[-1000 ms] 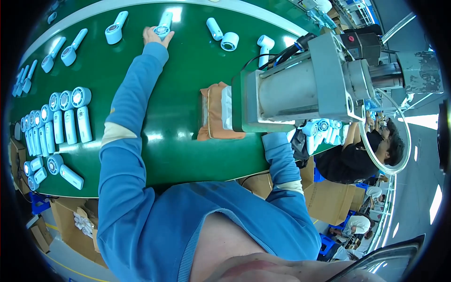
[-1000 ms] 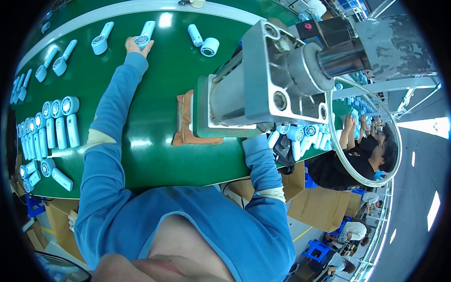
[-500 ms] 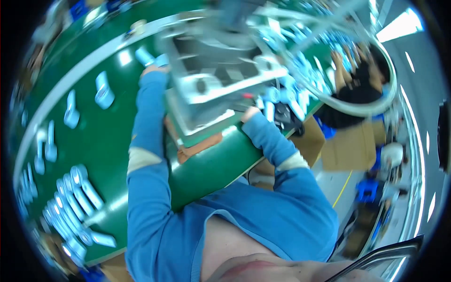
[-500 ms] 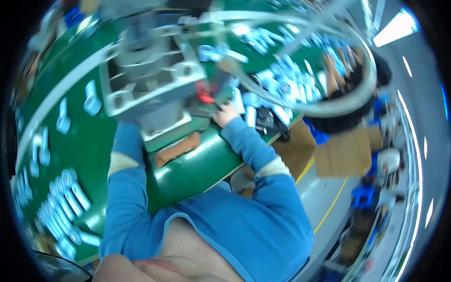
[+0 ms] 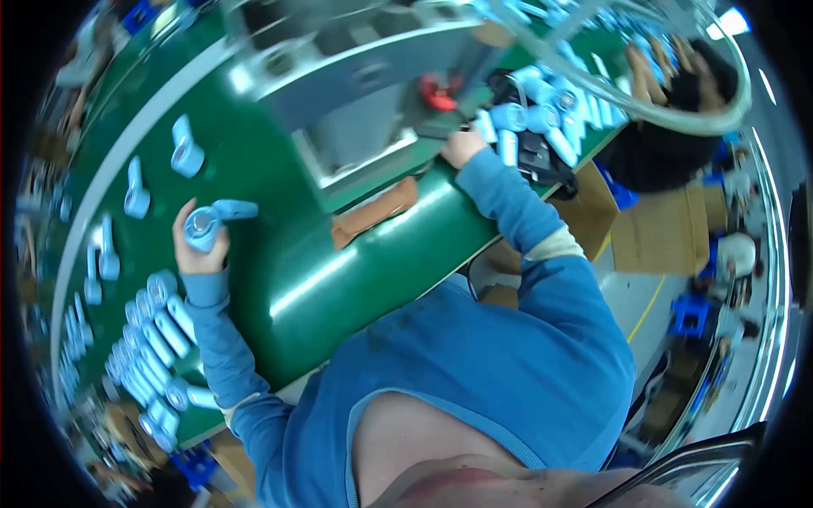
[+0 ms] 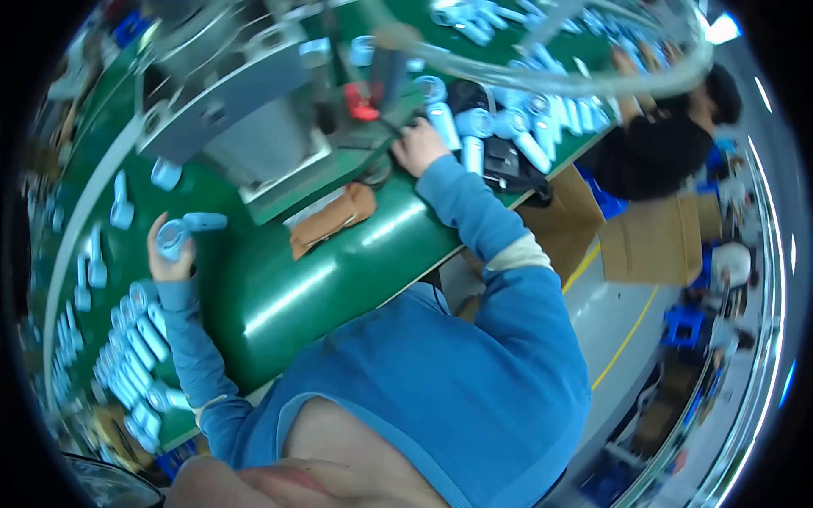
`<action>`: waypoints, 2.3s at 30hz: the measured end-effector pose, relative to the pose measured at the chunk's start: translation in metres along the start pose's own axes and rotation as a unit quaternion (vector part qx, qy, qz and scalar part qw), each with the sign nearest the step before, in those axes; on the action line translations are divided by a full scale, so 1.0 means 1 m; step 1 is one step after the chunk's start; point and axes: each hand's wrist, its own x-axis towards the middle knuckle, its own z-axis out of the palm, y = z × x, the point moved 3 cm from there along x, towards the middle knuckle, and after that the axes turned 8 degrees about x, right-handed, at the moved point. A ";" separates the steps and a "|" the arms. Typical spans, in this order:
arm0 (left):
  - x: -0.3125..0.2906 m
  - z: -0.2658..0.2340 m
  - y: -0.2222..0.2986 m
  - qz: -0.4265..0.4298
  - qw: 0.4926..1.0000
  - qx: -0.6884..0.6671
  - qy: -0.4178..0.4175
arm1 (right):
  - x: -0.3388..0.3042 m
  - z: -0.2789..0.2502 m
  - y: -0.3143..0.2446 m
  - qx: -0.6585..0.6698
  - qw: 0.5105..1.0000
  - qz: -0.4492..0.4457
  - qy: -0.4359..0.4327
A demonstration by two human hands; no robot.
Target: Assembling and testing handheld electronic fans at a factory workstation.
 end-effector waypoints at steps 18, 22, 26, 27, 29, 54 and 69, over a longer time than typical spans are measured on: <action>-0.097 -0.046 0.021 0.003 0.994 0.106 0.025 | 0.061 -0.020 -0.038 0.221 0.827 0.374 -0.358; -0.089 -0.024 0.038 0.002 0.996 -0.083 -0.020 | 0.035 -0.006 -0.039 0.161 0.922 0.264 -0.232; -0.068 0.011 0.052 0.045 0.981 -0.180 -0.055 | 0.023 -0.001 -0.039 0.104 0.984 0.101 -0.099; -0.064 0.019 0.047 0.044 0.981 -0.181 -0.052 | 0.025 0.000 -0.040 0.116 0.986 0.079 -0.088; -0.055 0.035 0.042 0.031 0.984 -0.149 -0.098 | 0.027 0.002 -0.040 0.142 0.987 0.037 -0.066; 0.065 0.056 -0.021 0.028 0.988 -0.153 -0.002 | 0.028 0.035 -0.025 0.969 0.151 0.190 -0.055; 0.247 0.160 -0.078 0.244 0.922 0.295 0.065 | -0.016 0.115 0.077 0.970 0.081 0.193 -0.124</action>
